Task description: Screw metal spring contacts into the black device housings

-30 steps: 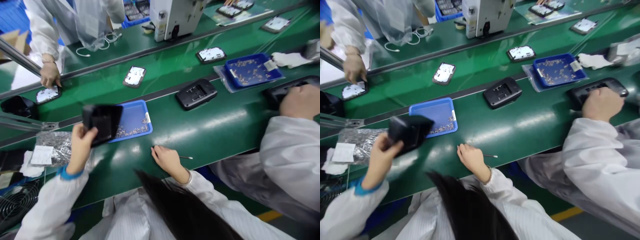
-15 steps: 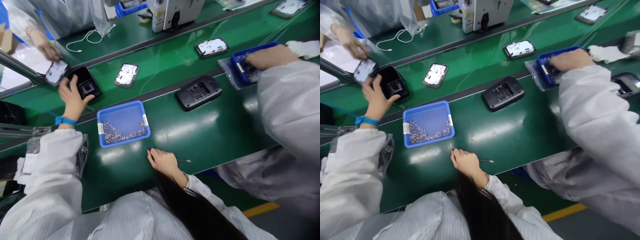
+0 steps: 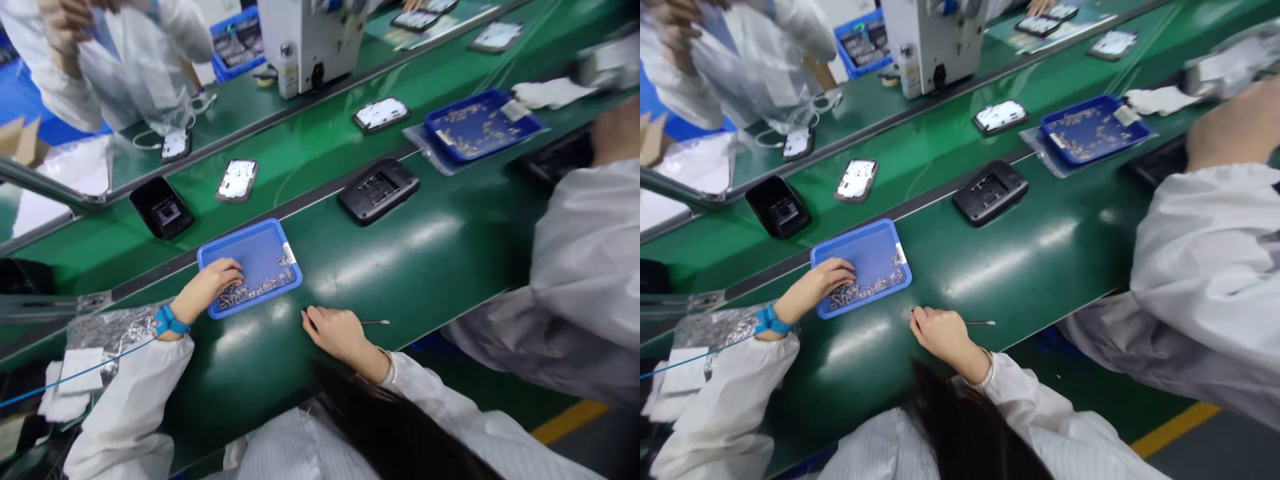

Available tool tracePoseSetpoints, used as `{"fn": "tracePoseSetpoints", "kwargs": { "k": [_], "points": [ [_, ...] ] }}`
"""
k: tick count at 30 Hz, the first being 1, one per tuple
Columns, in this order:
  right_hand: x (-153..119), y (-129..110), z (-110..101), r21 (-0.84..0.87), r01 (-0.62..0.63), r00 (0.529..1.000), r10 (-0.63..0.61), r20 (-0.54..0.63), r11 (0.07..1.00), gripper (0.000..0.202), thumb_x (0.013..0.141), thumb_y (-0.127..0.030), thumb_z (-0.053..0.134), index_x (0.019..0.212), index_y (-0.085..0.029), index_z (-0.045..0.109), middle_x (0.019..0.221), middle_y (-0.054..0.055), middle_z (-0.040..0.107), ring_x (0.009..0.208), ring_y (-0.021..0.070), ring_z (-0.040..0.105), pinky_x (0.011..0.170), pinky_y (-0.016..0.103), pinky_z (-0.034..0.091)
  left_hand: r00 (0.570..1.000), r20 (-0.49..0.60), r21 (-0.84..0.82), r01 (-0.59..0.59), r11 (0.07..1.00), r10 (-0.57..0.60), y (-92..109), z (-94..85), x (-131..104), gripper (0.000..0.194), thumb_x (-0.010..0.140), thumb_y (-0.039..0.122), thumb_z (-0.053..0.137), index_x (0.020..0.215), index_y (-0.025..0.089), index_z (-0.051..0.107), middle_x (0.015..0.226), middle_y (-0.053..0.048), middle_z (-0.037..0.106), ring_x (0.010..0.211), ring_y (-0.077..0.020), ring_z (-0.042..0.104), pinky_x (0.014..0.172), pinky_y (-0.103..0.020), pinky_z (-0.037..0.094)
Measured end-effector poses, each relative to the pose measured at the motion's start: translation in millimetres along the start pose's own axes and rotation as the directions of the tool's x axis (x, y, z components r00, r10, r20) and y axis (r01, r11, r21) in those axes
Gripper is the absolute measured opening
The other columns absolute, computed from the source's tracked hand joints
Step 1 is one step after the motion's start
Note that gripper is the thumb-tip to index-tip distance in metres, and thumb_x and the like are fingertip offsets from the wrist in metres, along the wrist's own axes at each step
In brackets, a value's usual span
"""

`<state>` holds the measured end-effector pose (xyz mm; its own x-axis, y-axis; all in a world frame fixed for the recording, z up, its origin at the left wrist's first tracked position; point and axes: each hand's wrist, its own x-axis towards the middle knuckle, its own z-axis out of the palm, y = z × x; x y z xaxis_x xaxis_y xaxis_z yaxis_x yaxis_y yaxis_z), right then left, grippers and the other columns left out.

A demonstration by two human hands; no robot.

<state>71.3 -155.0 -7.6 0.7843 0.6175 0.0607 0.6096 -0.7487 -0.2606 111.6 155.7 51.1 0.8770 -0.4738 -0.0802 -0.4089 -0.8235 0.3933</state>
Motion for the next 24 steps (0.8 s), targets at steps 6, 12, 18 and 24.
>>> {"fn": "tracePoseSetpoints", "kwargs": {
  "k": [6,12,18,24],
  "points": [
    [40,51,-49,0.112,-0.016,0.983,-0.005,0.183,0.994,0.031,0.101,-0.035,0.041,0.088,-0.019,0.065,0.085,0.002,0.069,0.071,0.0135,0.065,0.059,0.025,0.036,0.861,-0.363,-0.356,0.225,0.907,-0.356,38,11.6,-10,0.033,0.088,0.051,0.062,0.089,0.020,0.073,0.096,-0.007,0.075,0.088,-0.0212,0.072,0.082,-0.033,0.060],
    [117,128,-77,-0.210,-0.390,0.920,0.370,-0.130,0.897,0.050,0.098,-0.026,0.030,0.146,-0.012,0.037,0.139,0.018,0.049,0.096,0.0236,0.067,0.062,0.028,0.043,0.737,-0.150,-0.851,0.243,0.466,-0.659,89,42.6,-12,0.020,0.062,0.033,0.083,0.070,0.017,0.074,0.066,-0.003,0.071,0.057,-0.0149,0.068,0.059,-0.020,0.057],
    [75,104,-67,-0.220,-0.419,0.906,0.422,-0.035,0.881,0.040,0.098,-0.026,0.030,0.117,-0.008,0.060,0.115,0.018,0.061,0.077,0.0226,0.069,0.060,0.030,0.046,0.692,-0.110,-0.930,0.181,0.319,-0.713,114,78.7,-26,0.026,0.063,0.037,0.082,0.064,0.014,0.069,0.054,-0.002,0.065,0.044,-0.0117,0.061,0.049,-0.019,0.053],
    [-35,0,-54,0.274,0.016,0.988,-0.058,0.145,0.962,0.041,0.092,-0.023,0.043,0.129,-0.015,0.060,0.126,0.009,0.065,0.100,0.0223,0.070,0.083,0.032,0.061,0.763,0.019,-0.955,0.205,0.214,-0.646,147,103.2,-35,0.031,0.063,0.041,0.085,0.067,0.013,0.073,0.060,-0.005,0.068,0.050,-0.0157,0.066,0.051,-0.023,0.057]
  ]
}}
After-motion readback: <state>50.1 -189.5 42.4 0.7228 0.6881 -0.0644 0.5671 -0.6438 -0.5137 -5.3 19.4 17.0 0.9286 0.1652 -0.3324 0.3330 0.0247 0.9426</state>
